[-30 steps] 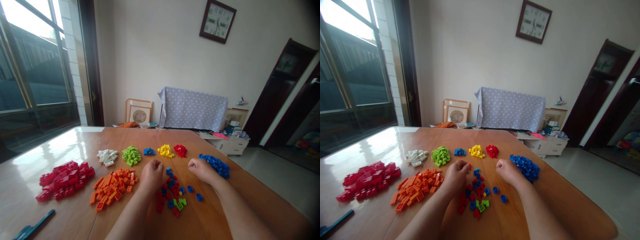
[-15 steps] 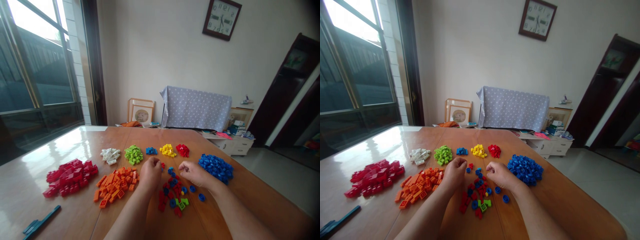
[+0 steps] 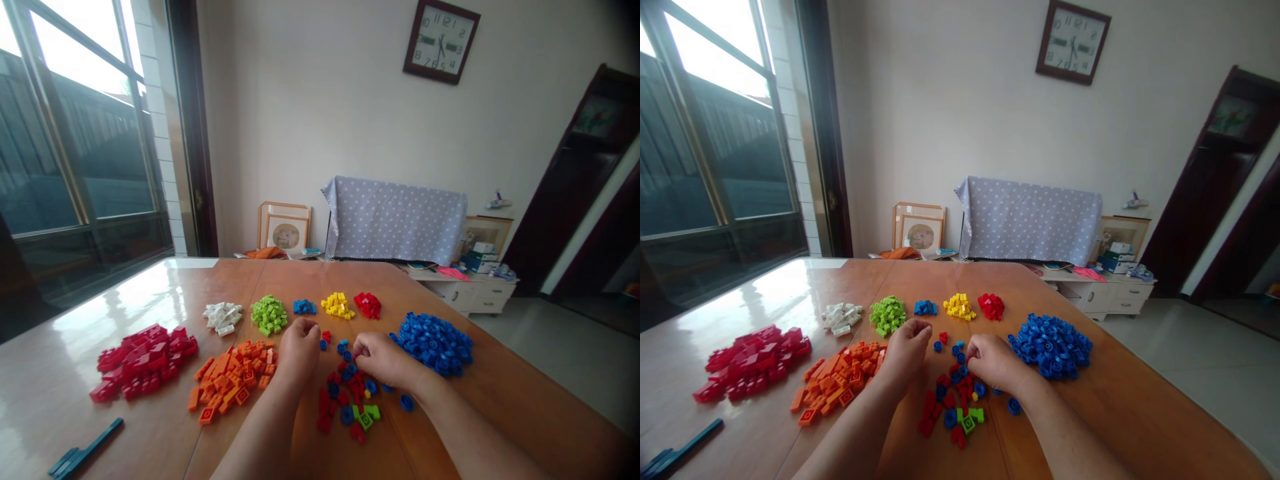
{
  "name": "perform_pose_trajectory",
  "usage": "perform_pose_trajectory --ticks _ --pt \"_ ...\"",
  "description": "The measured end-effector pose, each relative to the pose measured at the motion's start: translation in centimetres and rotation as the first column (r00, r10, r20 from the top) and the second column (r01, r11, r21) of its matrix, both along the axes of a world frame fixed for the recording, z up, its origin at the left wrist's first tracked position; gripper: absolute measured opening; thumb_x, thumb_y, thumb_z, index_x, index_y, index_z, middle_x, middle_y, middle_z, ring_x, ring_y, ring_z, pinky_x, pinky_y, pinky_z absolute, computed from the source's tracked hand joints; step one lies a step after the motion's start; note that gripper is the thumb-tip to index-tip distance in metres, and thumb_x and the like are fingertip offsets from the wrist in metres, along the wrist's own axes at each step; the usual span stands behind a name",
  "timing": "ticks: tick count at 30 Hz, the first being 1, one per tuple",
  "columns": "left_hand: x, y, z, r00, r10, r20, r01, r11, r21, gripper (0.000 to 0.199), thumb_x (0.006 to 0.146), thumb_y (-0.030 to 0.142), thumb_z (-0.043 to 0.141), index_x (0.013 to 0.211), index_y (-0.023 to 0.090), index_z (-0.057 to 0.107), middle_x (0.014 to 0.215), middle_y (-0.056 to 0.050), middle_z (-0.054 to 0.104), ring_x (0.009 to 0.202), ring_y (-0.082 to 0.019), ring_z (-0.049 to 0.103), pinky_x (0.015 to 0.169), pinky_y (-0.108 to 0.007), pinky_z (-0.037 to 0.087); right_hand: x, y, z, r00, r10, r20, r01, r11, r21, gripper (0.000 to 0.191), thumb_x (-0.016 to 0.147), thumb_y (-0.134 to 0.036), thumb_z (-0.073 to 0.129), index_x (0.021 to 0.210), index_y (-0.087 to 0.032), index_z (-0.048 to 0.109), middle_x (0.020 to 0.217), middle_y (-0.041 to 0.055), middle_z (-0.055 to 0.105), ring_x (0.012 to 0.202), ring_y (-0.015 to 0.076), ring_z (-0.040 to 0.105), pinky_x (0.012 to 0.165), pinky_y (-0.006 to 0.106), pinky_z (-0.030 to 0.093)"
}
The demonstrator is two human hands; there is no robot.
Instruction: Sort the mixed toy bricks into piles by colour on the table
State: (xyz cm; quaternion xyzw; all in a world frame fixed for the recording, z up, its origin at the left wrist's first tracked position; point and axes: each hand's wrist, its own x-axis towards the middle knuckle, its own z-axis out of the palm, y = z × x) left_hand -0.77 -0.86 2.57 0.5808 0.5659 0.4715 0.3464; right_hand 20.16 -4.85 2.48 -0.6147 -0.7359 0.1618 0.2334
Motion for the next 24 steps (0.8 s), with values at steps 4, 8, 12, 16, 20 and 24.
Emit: perform_pose_trajectory --ticks 4,8,12,16,20,24 --pt "0.0 0.2 -0.3 1.0 -0.003 0.004 0.003 1.0 -0.01 0.015 0.077 0.027 0.06 0.084 0.017 0.069 0.063 -0.001 0.062 0.061 -0.015 0.058 0.057 -0.022 0.039 1.3 1.1 -0.5 0.989 -0.086 -0.122 0.093 0.994 0.052 0.013 0.075 -0.022 0.057 0.082 -0.02 0.067 0.069 -0.0013 0.066 0.062 0.0128 0.055 0.054 0.021 0.035" --pt "0.1 0.3 -0.6 0.998 0.004 0.056 -0.002 1.0 -0.028 0.017 0.077 0.029 0.06 0.084 0.017 0.069 0.067 -0.003 0.065 0.063 -0.016 0.059 0.057 -0.023 0.041 3.2 2.4 -0.5 0.951 -0.172 -0.257 0.21 0.969 0.127 0.018 0.077 -0.026 0.054 0.088 -0.019 0.066 0.079 0.0009 0.07 0.069 0.0147 0.061 0.06 0.023 0.042" --pt "0.3 0.4 -0.7 0.987 0.017 0.158 -0.008 0.998 -0.058 0.018 0.076 0.031 0.059 0.082 0.015 0.067 0.074 -0.005 0.067 0.066 -0.016 0.061 0.057 -0.023 0.042 4.9 3.5 1.4 0.928 -0.248 -0.277 0.31 0.928 0.209 0.019 0.078 -0.028 0.054 0.09 -0.02 0.066 0.08 0.0012 0.071 0.07 0.0153 0.063 0.061 0.023 0.043" --pt "0.5 0.2 -0.7 0.965 0.009 0.264 0.011 0.997 -0.076 0.024 0.077 0.036 0.057 0.084 0.015 0.065 0.076 -0.005 0.066 0.065 -0.015 0.06 0.057 -0.024 0.043 6.2 5.0 4.0 0.941 -0.318 -0.112 0.336 0.91 0.244 0.02 0.078 -0.027 0.055 0.091 -0.02 0.068 0.08 0.0017 0.071 0.072 0.0153 0.063 0.061 0.023 0.041" --pt "0.5 0.1 -0.7 0.957 -0.002 0.289 0.026 0.996 -0.08 0.026 0.076 0.039 0.056 0.083 0.015 0.063 0.074 -0.004 0.065 0.064 -0.015 0.059 0.057 -0.024 0.042 6.5 6.8 4.8 0.93 -0.343 0.13 0.321 0.933 0.163 0.018 0.075 -0.022 0.058 0.086 -0.021 0.072 0.078 0.0015 0.072 0.071 0.0151 0.061 0.061 0.023 0.037" --pt "0.5 0.2 -0.7 0.959 -0.004 0.282 0.031 0.995 -0.092 0.024 0.075 0.039 0.056 0.078 0.016 0.062 0.072 -0.004 0.064 0.064 -0.015 0.058 0.055 -0.023 0.04 6.1 8.2 3.6 0.913 -0.34 0.225 0.331 0.941 0.078 0.009 0.068 -0.017 0.064 0.07 -0.022 0.072 0.065 0.0001 0.068 0.061 0.014 0.057 0.058 0.024 0.032"
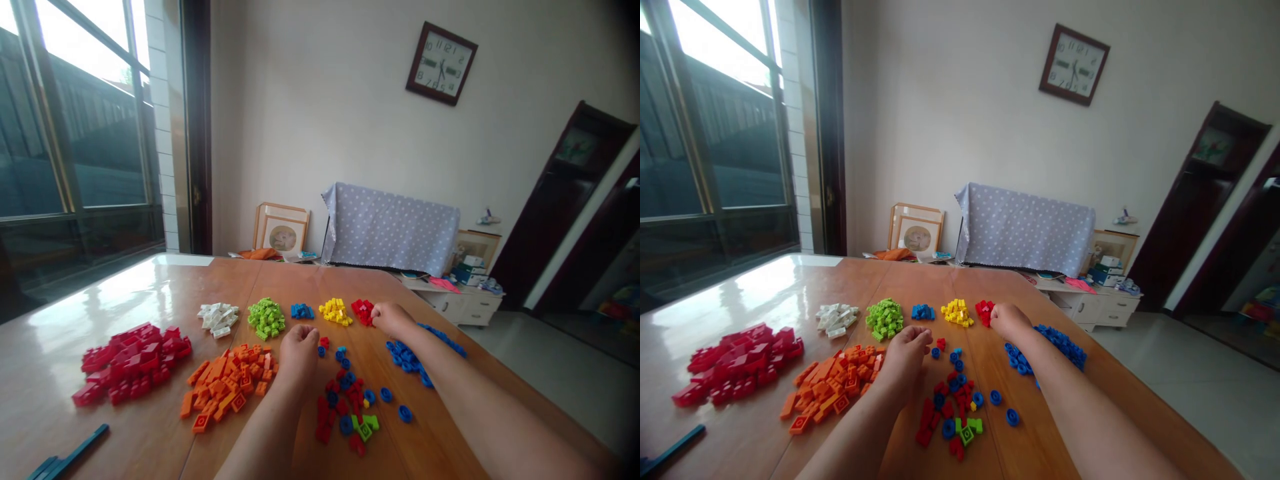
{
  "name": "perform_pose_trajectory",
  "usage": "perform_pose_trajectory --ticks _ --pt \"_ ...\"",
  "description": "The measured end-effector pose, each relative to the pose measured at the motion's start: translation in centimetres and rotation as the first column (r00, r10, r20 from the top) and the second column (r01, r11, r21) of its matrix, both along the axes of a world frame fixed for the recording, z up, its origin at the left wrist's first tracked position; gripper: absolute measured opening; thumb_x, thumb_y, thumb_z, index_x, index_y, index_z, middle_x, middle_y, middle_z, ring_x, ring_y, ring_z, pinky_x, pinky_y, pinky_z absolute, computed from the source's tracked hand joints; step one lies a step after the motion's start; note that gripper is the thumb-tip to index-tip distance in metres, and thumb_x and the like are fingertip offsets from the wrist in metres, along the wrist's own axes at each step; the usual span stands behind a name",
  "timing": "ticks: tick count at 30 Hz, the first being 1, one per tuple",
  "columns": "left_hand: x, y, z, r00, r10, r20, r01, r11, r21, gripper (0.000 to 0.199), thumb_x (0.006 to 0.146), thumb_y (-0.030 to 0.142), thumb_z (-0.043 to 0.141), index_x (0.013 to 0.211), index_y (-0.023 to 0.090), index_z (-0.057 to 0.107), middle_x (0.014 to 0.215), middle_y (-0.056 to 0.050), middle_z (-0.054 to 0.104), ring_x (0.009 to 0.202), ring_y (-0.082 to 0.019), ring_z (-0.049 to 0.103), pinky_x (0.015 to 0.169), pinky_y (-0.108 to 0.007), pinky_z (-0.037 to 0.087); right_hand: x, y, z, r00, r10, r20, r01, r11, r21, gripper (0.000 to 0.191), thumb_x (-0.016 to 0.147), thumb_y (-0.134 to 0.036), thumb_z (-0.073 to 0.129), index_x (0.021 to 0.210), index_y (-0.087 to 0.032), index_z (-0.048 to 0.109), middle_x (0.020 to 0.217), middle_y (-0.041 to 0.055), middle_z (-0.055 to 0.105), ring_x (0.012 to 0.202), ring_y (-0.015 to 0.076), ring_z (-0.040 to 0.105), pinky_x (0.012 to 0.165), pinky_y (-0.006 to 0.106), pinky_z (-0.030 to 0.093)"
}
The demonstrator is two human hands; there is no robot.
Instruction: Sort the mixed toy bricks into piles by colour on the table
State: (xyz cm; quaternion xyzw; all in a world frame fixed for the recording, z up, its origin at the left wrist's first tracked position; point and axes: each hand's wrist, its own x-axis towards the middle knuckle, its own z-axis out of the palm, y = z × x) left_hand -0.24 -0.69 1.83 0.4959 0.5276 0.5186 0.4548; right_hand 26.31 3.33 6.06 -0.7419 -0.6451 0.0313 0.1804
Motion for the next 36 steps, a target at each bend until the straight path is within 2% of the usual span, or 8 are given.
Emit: perform_pose_trajectory --ticks 6,12,17,25,28,31,34,36 --pt "0.0 0.3 -0.3 0.999 -0.009 0.049 0.008 1.0 0.016 0.024 0.073 0.04 0.058 0.076 0.016 0.061 0.07 -0.003 0.063 0.062 -0.015 0.055 0.055 -0.024 0.039 0.4 1.5 -1.4 0.998 -0.033 0.053 0.035 0.999 -0.037 0.011 0.068 -0.015 0.066 0.076 -0.021 0.07 0.073 -0.0003 0.069 0.067 0.013 0.057 0.059 0.022 0.031" --pt "0.1 0.6 -0.8 1.0 -0.003 0.029 0.003 1.0 0.011 0.022 0.072 0.04 0.059 0.074 0.018 0.061 0.07 -0.004 0.064 0.064 -0.016 0.056 0.055 -0.024 0.037 1.3 2.1 -2.2 0.994 -0.06 0.087 0.063 0.998 -0.03 0.009 0.07 -0.017 0.066 0.079 -0.021 0.067 0.078 0.0003 0.069 0.071 0.0137 0.057 0.059 0.022 0.03" --pt "-0.1 0.5 -0.5 1.0 0.009 0.009 -0.009 1.0 0.021 0.023 0.072 0.04 0.06 0.073 0.018 0.061 0.07 -0.004 0.064 0.064 -0.016 0.057 0.056 -0.024 0.037 1.4 1.7 -2.1 0.993 -0.064 0.101 0.066 0.998 -0.014 0.013 0.076 -0.019 0.061 0.086 -0.021 0.069 0.082 0.0008 0.07 0.074 0.0141 0.059 0.06 0.022 0.032" --pt "0.0 -0.2 0.4 0.999 -0.006 0.048 0.005 1.0 0.012 0.024 0.072 0.039 0.059 0.078 0.016 0.062 0.073 -0.005 0.065 0.065 -0.017 0.058 0.058 -0.026 0.039 1.7 -2.8 -0.6 0.979 -0.059 0.196 0.056 0.998 0.021 0.023 0.088 -0.029 0.047 0.086 -0.025 0.069 0.089 0.0036 0.071 0.084 0.0194 0.058 0.069 0.028 0.032" --pt "0.0 -0.2 0.4 0.999 -0.017 0.043 0.017 1.0 0.003 0.024 0.071 0.038 0.06 0.08 0.016 0.064 0.074 -0.005 0.066 0.064 -0.017 0.058 0.058 -0.025 0.039 1.1 -4.8 -1.0 0.969 -0.014 0.247 0.013 1.0 0.005 0.02 0.087 -0.034 0.052 0.087 -0.026 0.071 0.095 0.0044 0.071 0.099 0.0241 0.056 0.081 0.034 0.032" --pt "0.0 -0.2 0.3 0.999 -0.028 0.038 0.027 1.0 0.008 0.023 0.071 0.037 0.06 0.079 0.016 0.064 0.073 -0.004 0.066 0.064 -0.016 0.059 0.058 -0.025 0.039 0.4 -6.2 -1.7 0.942 0.083 0.326 -0.078 0.997 -0.03 0.019 0.085 -0.039 0.057 0.089 -0.026 0.071 0.096 0.0052 0.071 0.105 0.0262 0.053 0.095 0.041 0.026" --pt "0.0 -0.3 0.4 0.999 -0.027 0.026 0.026 0.999 0.018 0.026 0.073 0.041 0.059 0.08 0.016 0.064 0.074 -0.005 0.066 0.066 -0.017 0.059 0.059 -0.026 0.04 0.2 -7.0 -2.2 0.916 0.116 0.383 -0.111 0.993 -0.035 0.016 0.086 -0.033 0.056 0.086 -0.025 0.07 0.095 0.0053 0.071 0.106 0.026 0.053 0.104 0.047 0.016" --pt "0.0 -0.4 0.5 1.0 -0.023 0.021 0.023 0.999 0.023 0.027 0.073 0.041 0.058 0.08 0.016 0.063 0.075 -0.005 0.066 0.068 -0.018 0.059 0.06 -0.026 0.04 0.4 -7.2 -2.2 0.913 0.101 0.395 -0.093 0.995 -0.04 0.015 0.085 -0.027 0.054 0.083 -0.024 0.068 0.093 0.0051 0.072 0.106 0.0259 0.052 0.105 0.049 0.013"
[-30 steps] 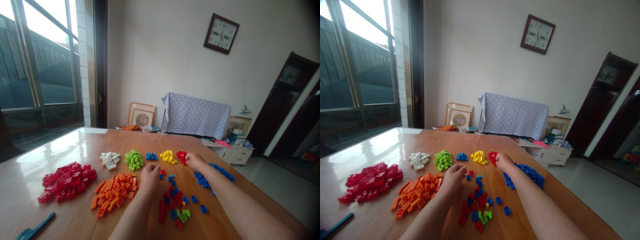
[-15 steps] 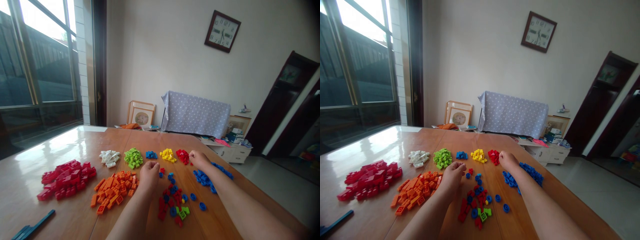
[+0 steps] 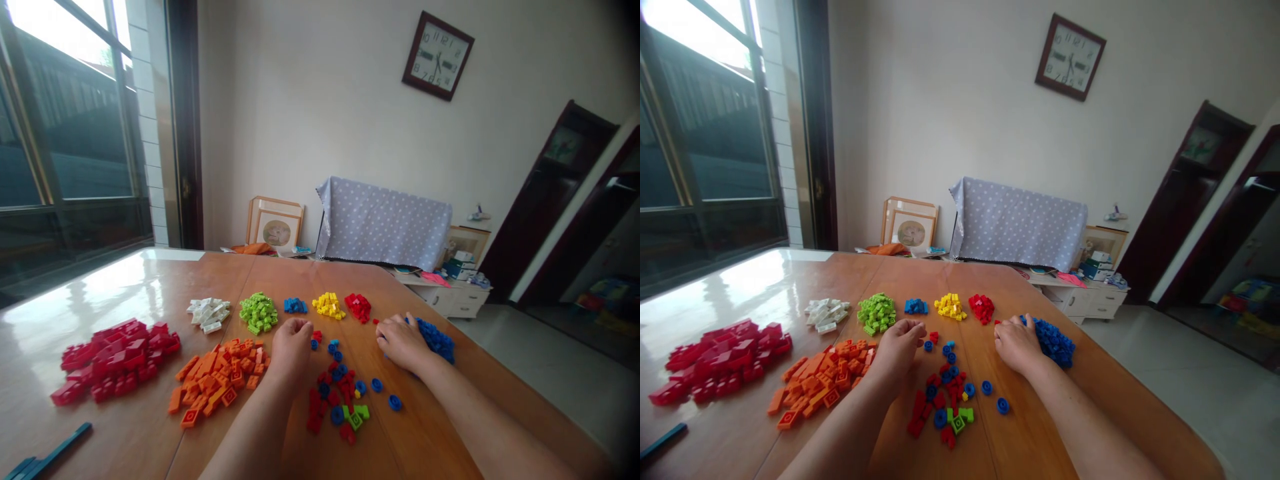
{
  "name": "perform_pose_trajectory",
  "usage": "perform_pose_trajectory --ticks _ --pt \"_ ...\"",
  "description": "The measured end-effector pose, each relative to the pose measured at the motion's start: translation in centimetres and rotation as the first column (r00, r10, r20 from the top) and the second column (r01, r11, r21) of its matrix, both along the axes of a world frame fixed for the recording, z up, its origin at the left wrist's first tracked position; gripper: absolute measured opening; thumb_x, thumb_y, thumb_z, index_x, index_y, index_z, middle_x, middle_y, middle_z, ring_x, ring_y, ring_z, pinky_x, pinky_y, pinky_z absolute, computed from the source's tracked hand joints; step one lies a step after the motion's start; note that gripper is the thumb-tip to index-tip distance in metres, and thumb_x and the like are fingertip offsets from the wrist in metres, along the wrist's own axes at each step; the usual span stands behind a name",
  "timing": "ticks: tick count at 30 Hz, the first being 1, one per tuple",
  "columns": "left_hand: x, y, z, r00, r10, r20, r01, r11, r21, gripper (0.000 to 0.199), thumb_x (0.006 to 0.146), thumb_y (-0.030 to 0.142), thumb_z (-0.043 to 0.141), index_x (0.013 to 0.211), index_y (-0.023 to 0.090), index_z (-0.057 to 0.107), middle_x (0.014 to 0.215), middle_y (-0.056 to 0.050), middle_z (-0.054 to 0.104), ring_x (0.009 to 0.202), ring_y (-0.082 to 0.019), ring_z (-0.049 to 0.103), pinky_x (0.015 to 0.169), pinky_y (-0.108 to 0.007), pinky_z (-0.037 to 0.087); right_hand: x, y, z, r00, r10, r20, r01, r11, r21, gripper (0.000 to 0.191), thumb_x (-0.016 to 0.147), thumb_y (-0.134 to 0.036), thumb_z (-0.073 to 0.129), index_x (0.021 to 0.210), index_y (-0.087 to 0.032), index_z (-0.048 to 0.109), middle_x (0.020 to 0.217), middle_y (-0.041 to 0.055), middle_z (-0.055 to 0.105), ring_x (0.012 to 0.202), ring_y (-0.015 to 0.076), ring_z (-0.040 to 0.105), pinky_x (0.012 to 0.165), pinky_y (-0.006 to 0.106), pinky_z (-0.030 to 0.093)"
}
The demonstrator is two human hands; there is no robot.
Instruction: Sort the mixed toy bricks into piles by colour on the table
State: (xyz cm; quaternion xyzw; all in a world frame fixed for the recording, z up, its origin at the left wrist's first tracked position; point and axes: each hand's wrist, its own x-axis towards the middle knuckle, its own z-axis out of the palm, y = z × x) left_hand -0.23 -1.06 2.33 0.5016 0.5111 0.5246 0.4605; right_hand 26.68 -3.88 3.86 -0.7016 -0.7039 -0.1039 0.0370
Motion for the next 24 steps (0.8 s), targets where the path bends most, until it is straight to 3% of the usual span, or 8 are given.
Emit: perform_pose_trajectory --ticks 5,10,18,24 --pt "0.1 -0.1 0.2 1.0 -0.006 -0.003 0.006 1.0 -0.016 0.025 0.074 0.041 0.058 0.077 0.017 0.061 0.071 -0.005 0.064 0.067 -0.018 0.058 0.059 -0.026 0.04 0.3 0.2 0.8 1.0 -0.024 -0.002 0.024 0.997 -0.069 0.016 0.084 -0.024 0.05 0.081 -0.023 0.066 0.093 0.0046 0.072 0.102 0.0253 0.053 0.102 0.048 0.016" --pt "0.0 0.3 -0.1 1.0 0.006 -0.017 -0.006 1.0 0.008 0.026 0.073 0.044 0.059 0.073 0.018 0.059 0.071 -0.004 0.064 0.067 -0.018 0.058 0.058 -0.026 0.039 0.5 2.2 1.5 0.997 -0.077 0.008 0.077 0.994 -0.073 0.027 0.085 -0.015 0.043 0.096 -0.025 0.066 0.099 0.0065 0.072 0.109 0.0264 0.052 0.099 0.046 0.021" --pt "-0.2 0.0 0.2 1.0 0.008 0.015 -0.008 1.0 -0.002 0.031 0.072 0.045 0.061 0.079 0.016 0.064 0.074 -0.006 0.065 0.068 -0.018 0.059 0.059 -0.026 0.04 1.1 6.0 1.0 0.991 -0.135 -0.016 0.131 0.98 -0.152 0.032 0.087 -0.018 0.045 0.111 -0.028 0.063 0.108 0.009 0.07 0.11 0.0289 0.056 0.087 0.042 0.034" --pt "-0.2 -0.3 0.8 0.999 0.007 0.046 -0.006 1.0 -0.012 0.026 0.072 0.041 0.059 0.076 0.016 0.062 0.072 -0.006 0.065 0.065 -0.017 0.059 0.058 -0.025 0.04 1.4 7.0 0.7 0.979 -0.197 -0.056 0.188 0.973 -0.137 0.034 0.091 -0.024 0.042 0.121 -0.026 0.058 0.116 0.0125 0.067 0.112 0.0292 0.057 0.088 0.043 0.037"
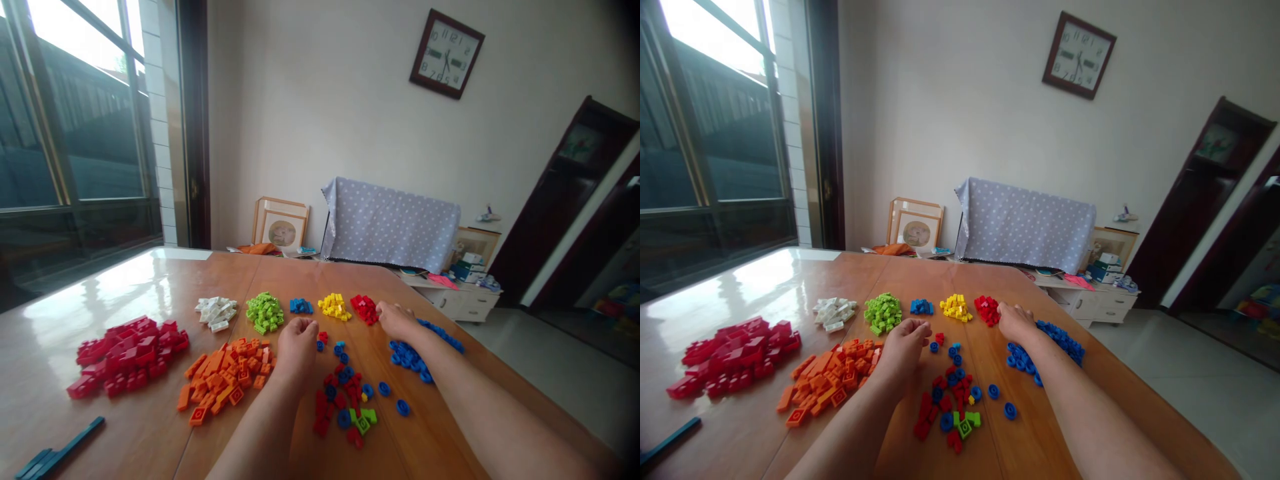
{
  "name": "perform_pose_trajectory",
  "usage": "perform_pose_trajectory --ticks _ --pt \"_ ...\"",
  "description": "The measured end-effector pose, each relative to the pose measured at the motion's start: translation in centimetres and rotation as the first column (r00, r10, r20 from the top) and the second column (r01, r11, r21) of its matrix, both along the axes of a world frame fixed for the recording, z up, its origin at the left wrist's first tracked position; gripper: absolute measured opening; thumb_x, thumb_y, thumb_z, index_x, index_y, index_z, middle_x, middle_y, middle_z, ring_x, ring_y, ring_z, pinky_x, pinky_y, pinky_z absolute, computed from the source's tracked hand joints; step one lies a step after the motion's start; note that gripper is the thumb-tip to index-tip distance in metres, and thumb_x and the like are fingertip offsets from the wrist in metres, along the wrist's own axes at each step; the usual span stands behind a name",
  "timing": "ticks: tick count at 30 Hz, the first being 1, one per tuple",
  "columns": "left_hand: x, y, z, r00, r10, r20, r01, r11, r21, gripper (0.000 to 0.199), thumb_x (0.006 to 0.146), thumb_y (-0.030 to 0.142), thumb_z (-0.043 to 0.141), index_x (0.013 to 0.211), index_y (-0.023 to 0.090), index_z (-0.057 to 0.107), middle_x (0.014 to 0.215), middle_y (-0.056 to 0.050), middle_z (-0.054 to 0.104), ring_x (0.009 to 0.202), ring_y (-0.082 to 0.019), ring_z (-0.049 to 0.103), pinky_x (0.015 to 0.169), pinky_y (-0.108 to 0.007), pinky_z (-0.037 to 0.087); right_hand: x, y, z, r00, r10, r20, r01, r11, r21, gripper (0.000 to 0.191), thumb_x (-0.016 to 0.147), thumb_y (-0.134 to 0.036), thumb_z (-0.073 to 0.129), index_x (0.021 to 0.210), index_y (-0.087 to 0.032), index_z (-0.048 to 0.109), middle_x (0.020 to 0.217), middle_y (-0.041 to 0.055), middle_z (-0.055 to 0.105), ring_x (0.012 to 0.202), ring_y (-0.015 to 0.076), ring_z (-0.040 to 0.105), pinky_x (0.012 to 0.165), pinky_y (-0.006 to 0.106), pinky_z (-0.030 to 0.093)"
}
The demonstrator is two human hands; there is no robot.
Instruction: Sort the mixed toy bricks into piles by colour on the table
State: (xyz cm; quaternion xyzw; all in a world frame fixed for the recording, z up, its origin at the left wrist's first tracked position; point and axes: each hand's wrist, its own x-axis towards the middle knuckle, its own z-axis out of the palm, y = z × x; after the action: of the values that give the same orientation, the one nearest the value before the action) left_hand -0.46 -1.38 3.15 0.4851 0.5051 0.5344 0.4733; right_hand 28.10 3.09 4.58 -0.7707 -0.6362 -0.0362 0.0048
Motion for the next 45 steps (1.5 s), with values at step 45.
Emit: perform_pose_trajectory --ticks 45 --pt "0.1 -1.0 1.5 0.999 -0.037 0.021 0.039 0.996 -0.078 0.028 0.071 0.042 0.061 0.081 0.016 0.062 0.077 -0.006 0.066 0.064 -0.015 0.055 0.053 -0.023 0.034 -0.2 -12.0 -0.8 0.984 0.11 -0.14 -0.06 0.945 0.321 0.007 0.081 -0.019 0.055 0.086 -0.024 0.057 0.093 0.0025 0.065 0.092 0.019 0.059 0.078 0.027 0.038"
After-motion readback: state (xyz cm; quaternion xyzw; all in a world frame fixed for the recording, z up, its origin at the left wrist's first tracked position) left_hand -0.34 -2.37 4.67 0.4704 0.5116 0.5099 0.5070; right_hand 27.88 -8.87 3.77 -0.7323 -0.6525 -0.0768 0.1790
